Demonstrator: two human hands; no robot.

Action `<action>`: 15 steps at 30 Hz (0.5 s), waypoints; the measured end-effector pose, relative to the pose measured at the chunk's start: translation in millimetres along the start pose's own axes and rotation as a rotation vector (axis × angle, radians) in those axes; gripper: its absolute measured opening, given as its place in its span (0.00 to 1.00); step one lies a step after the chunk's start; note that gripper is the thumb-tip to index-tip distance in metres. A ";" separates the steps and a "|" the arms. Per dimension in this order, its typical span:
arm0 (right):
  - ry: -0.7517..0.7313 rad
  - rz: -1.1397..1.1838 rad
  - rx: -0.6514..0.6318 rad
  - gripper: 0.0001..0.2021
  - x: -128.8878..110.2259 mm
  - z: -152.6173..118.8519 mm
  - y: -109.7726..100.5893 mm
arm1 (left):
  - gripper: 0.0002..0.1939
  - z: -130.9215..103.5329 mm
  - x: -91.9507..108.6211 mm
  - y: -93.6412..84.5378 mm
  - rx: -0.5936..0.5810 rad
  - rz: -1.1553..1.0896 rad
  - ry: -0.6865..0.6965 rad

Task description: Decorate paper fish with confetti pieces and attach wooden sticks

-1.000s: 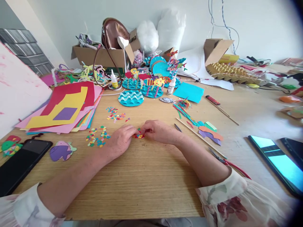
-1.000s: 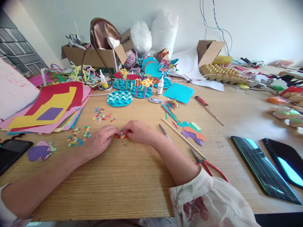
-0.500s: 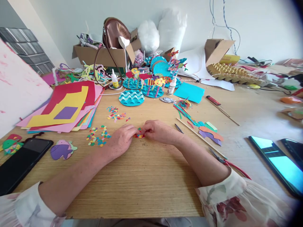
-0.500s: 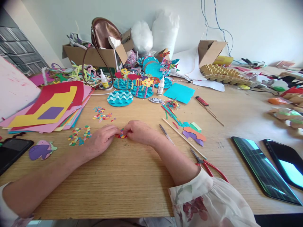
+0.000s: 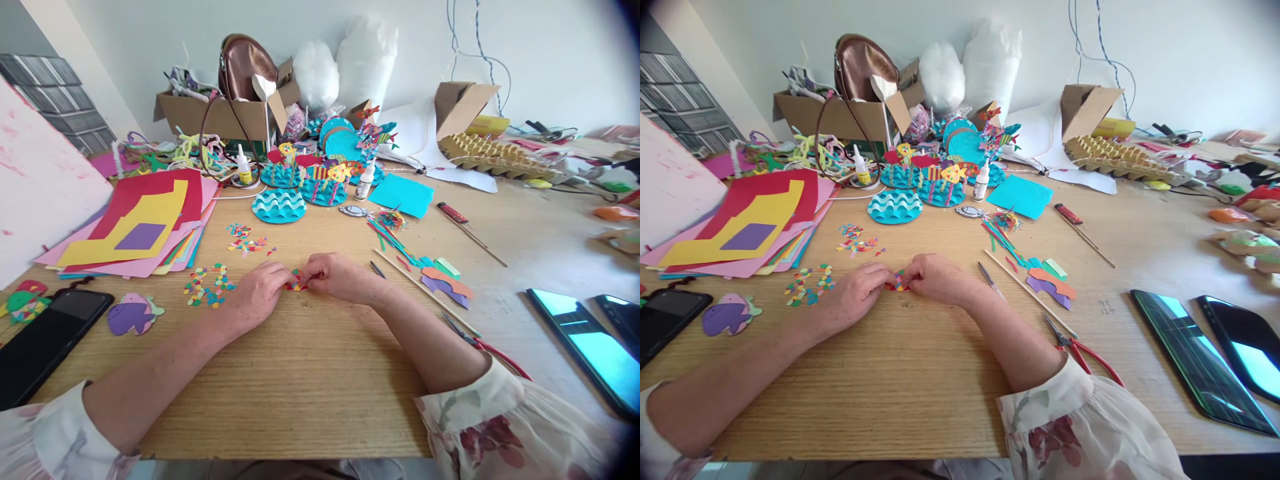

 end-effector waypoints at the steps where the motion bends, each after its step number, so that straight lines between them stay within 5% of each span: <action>1: -0.003 0.002 0.002 0.12 0.1 0.1 0.0 | 0.16 0.1 0.1 -0.1 -0.001 0.001 0.001; 15: 0.010 0.091 0.059 0.13 6.5 -0.7 -3.5 | 0.15 -0.7 2.2 -2.0 0.027 -0.006 0.022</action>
Point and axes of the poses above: each hand's wrist, its own z-axis towards the middle knuckle, its own y-axis out of the palm, x = y × z, the point moved 3 cm from there along z, towards the middle knuckle, and after that the axes turned 3 degrees about y, right-handed, at the moved point
